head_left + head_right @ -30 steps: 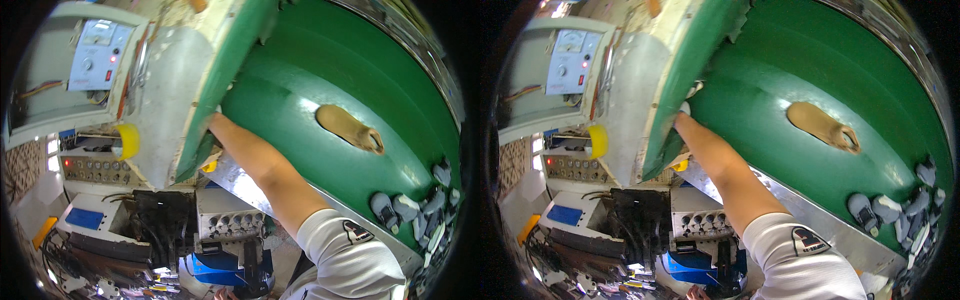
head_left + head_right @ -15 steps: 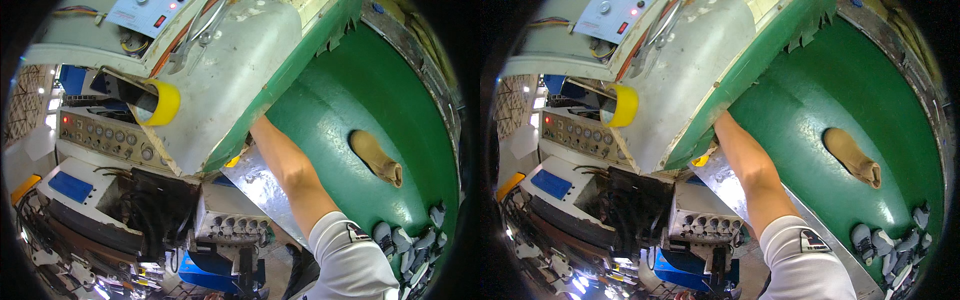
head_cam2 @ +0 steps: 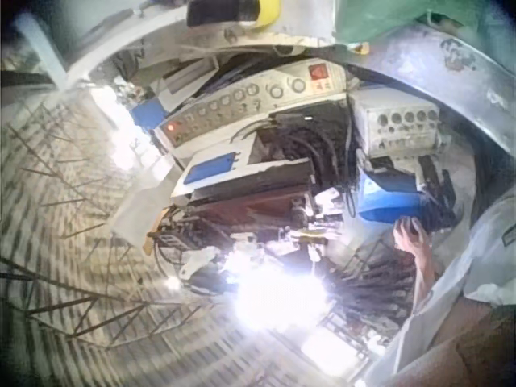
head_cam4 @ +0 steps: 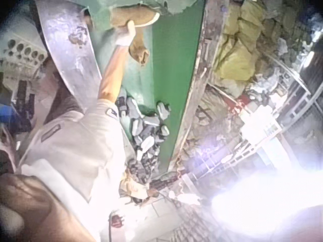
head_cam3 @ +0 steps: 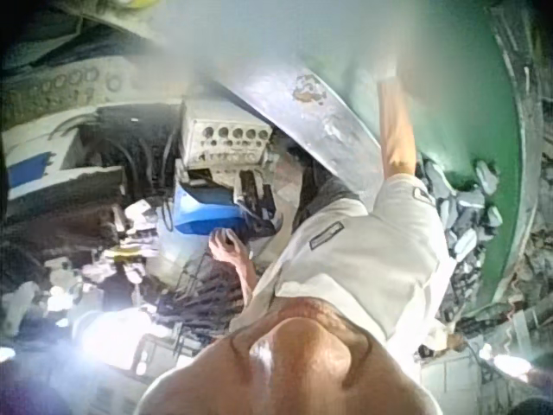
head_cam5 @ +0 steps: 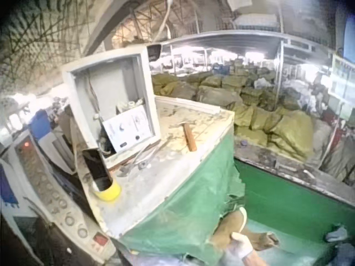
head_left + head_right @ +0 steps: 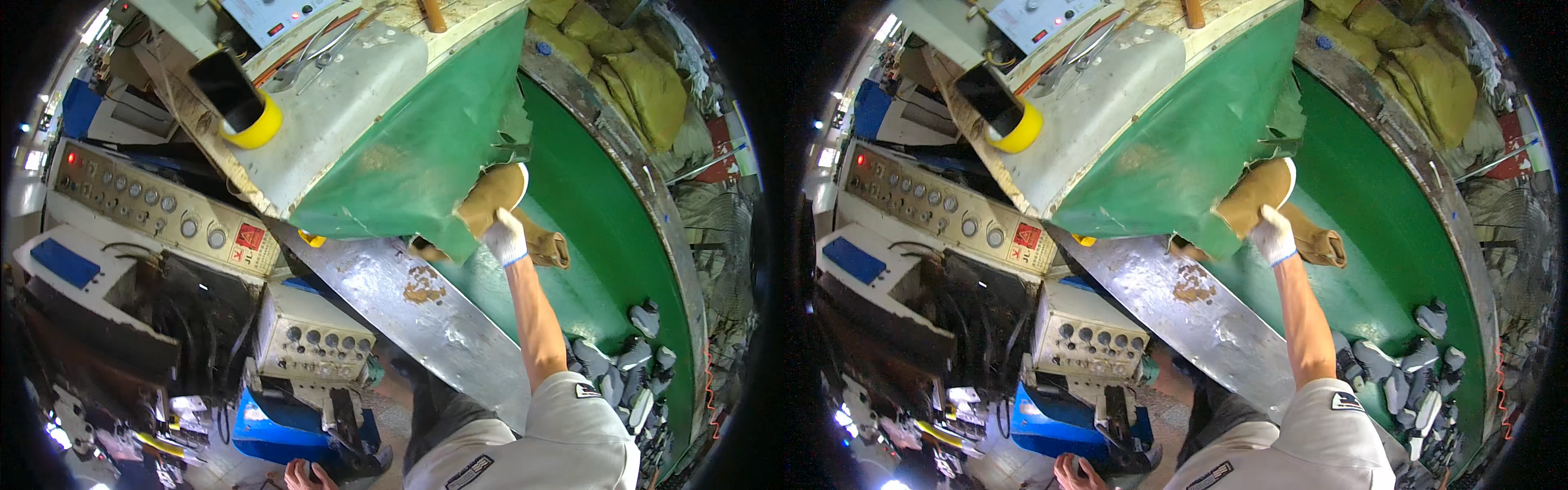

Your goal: The person operates a shoe-lasting machine to shape and secure the upper material of different shoe styles to their respective lasts, then places the finished components onto a conveyor belt.

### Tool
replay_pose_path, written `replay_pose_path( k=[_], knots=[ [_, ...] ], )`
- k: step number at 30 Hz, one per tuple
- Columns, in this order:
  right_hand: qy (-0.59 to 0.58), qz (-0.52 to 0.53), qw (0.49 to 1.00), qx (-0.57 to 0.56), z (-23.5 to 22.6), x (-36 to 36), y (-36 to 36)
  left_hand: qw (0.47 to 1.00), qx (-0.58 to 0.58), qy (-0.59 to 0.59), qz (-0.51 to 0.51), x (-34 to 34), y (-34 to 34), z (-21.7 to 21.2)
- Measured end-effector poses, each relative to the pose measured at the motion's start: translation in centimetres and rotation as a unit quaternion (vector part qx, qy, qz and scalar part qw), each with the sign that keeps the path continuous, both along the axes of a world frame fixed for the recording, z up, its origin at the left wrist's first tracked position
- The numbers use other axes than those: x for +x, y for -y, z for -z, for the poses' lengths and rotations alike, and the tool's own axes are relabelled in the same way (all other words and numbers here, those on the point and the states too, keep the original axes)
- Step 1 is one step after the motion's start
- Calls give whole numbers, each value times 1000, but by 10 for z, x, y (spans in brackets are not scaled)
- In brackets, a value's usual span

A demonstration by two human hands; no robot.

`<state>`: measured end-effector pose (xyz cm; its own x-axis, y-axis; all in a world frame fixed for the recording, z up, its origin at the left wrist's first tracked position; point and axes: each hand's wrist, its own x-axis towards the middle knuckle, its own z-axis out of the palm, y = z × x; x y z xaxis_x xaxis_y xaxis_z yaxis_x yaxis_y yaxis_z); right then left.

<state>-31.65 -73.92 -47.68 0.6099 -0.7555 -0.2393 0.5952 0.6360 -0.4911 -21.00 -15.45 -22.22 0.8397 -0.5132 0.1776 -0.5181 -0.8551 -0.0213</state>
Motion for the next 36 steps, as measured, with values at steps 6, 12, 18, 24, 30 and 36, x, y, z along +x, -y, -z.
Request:
replay_pose_path(
  k=[6,12,18,24,30,36],
  knots=[
    [-47,-103,951,288,-139,-6,-176,892,-286,-337,-93,25,48,12],
    [-108,-323,910,237,-232,43,-323,738,-485,-469,10,79,117,-25],
    [-76,-511,856,-8,-257,103,-386,736,-571,-340,-131,122,6,-16],
    [-137,-528,836,59,-273,138,-454,507,-788,-314,-152,135,-67,-2],
    [-121,-555,823,-10,-273,176,-502,584,-759,-118,-263,158,-90,-18],
    [-128,-515,842,-93,-256,228,-533,427,-840,-115,-315,192,-114,-11]
  ],
)
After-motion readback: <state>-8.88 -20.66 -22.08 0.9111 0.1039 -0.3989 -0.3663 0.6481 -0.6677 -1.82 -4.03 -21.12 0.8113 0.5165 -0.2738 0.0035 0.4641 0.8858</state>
